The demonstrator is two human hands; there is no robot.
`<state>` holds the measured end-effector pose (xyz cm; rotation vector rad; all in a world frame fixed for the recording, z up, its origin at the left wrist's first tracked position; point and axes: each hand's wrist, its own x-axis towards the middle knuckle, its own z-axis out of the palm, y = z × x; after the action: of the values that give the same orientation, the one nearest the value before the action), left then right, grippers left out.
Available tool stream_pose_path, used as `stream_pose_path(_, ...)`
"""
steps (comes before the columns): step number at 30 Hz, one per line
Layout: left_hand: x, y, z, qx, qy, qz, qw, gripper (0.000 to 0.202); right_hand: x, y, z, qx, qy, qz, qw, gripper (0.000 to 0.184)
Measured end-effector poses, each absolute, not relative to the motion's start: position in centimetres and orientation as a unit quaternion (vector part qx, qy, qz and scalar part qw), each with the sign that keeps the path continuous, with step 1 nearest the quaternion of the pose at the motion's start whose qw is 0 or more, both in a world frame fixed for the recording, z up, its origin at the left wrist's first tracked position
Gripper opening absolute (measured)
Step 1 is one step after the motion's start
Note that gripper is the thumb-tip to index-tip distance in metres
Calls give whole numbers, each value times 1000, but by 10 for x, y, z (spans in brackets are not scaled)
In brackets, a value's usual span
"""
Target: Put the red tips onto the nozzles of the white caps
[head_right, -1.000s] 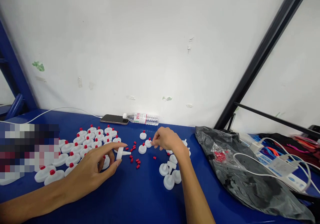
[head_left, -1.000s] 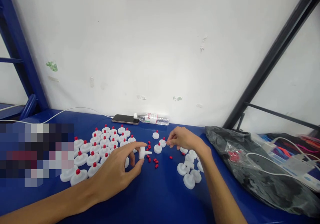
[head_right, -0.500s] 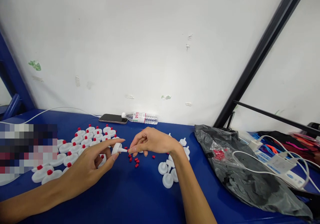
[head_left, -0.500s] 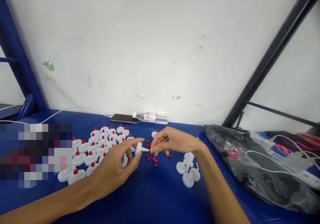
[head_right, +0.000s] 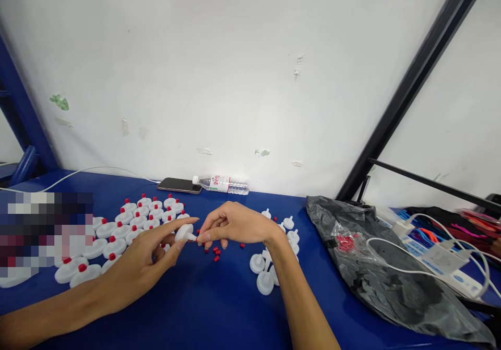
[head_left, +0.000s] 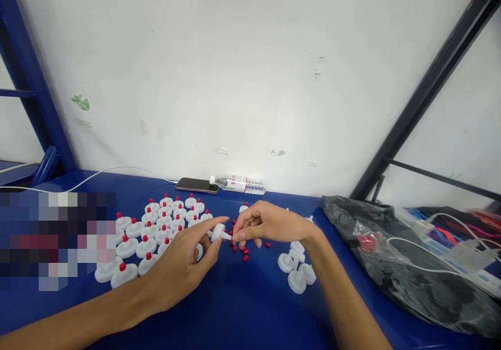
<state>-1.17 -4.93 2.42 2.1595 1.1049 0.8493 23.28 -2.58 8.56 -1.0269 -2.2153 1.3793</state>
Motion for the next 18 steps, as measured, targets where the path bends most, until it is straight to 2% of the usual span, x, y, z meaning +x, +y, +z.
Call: stream_pose_path(18,-11,-48,33,787,396,291,373,66,210,-30,80,-340,-766,514,182,33)
